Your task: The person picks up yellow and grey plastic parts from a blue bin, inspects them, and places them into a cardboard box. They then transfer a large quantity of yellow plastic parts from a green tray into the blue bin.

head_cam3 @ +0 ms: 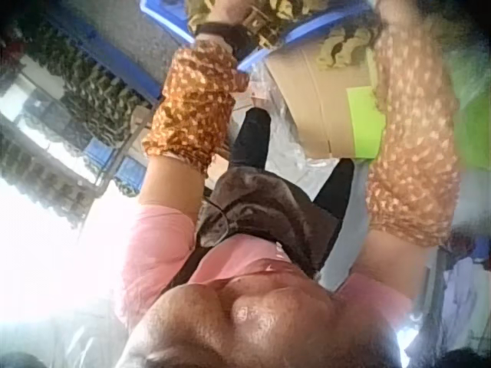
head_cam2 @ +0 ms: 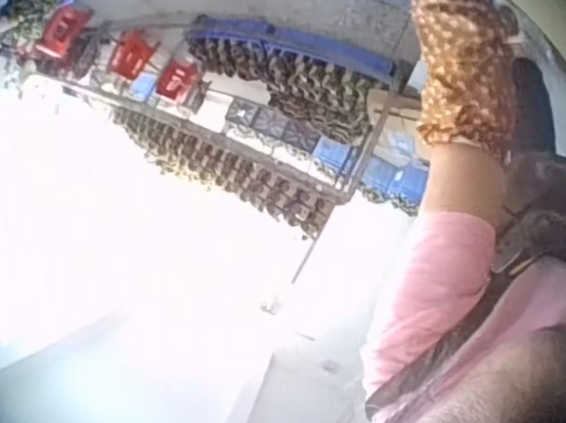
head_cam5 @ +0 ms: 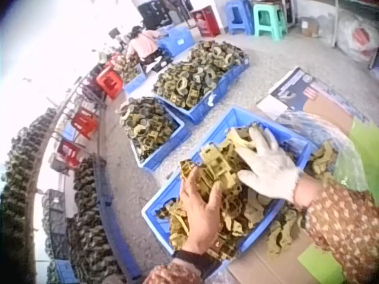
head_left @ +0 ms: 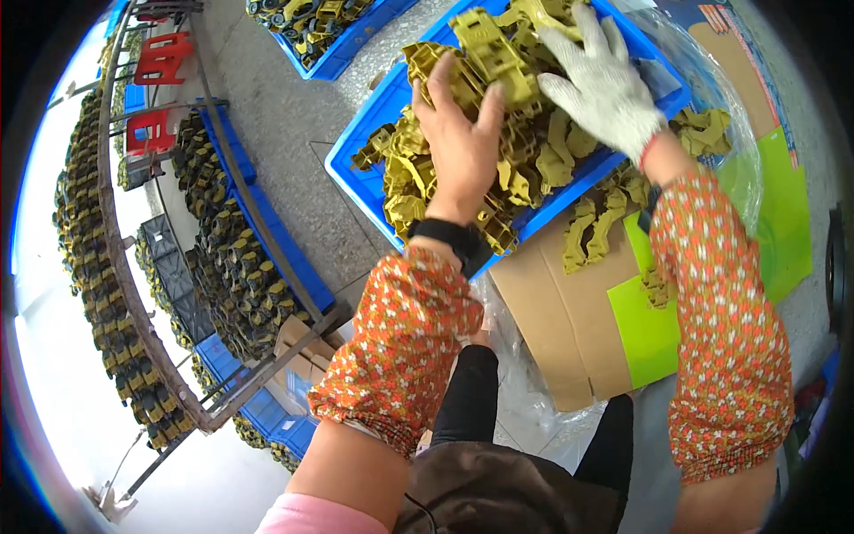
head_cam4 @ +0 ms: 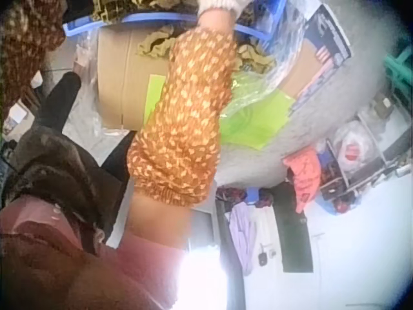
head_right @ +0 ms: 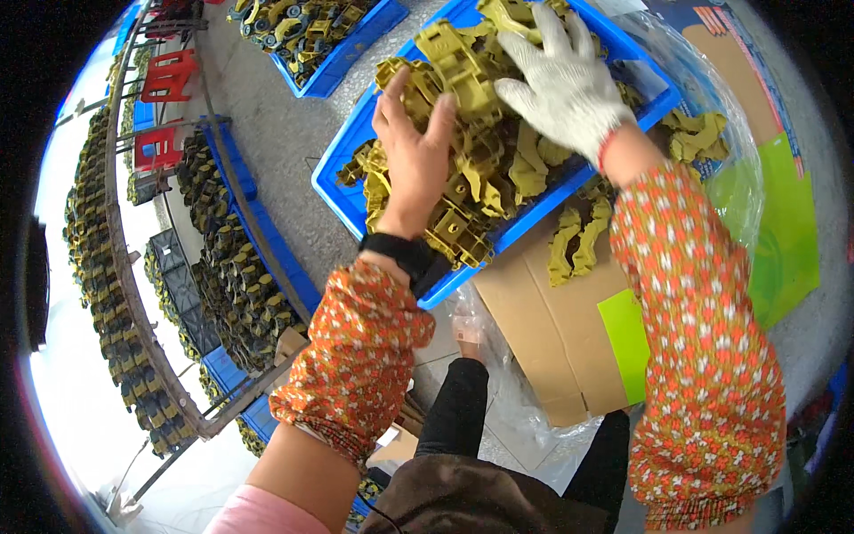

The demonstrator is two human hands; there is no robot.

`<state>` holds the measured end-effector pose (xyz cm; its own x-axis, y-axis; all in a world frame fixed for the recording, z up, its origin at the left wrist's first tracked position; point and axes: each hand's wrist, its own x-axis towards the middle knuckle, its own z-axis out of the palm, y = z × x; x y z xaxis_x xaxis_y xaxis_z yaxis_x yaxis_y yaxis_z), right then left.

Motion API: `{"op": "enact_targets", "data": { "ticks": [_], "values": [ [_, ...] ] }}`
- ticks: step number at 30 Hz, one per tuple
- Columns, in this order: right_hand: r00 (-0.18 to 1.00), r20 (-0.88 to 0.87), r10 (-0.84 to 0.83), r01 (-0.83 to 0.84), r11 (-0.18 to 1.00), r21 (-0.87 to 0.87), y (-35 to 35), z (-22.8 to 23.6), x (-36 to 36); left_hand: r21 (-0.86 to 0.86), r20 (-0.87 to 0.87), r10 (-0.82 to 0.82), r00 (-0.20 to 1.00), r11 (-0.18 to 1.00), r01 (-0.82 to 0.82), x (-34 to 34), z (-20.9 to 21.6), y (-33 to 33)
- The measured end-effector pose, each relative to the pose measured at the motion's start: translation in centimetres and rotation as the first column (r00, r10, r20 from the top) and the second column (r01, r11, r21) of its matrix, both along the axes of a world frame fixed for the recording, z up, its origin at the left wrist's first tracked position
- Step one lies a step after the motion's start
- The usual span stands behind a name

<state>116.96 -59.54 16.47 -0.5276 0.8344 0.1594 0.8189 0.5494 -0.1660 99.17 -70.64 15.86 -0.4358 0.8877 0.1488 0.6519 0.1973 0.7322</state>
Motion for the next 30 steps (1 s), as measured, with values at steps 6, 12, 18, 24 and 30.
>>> {"op": "enact_targets", "data": {
  "ticks": [6, 12, 18, 24, 30],
  "values": [
    [0.990, 0.112, -0.088, 0.122, 0.926, -0.358, 1.7, 5.6, 0.4, -0.045, 0.052, -0.009, 0.999, 0.999, 0.012, 3.1, -1.5, 4.2],
    [0.812, 0.575, 0.103, 0.122, 0.933, -0.340, -0.6, 4.1, 1.3, -0.104, -0.171, -0.067, 0.983, 0.993, 0.050, 4.5, -2.5, 3.3],
    [0.998, -0.027, -0.062, 0.061, 0.998, -0.014, -1.6, 1.0, 4.1, -0.106, -0.145, -0.184, 0.972, 0.980, 0.169, 4.5, -1.6, 2.1],
    [0.978, -0.162, 0.129, -0.122, 0.991, 0.054, -5.8, -3.0, 7.7, -0.166, -0.036, -0.329, 0.944, 0.933, 0.319, 5.0, -1.3, -1.1],
    [0.960, -0.278, -0.015, -0.012, 0.995, -0.094, -12.1, -5.2, 14.5, 0.019, 0.115, -0.113, 0.987, 0.994, 0.112, 5.3, 0.8, -5.3]
  ]
}}
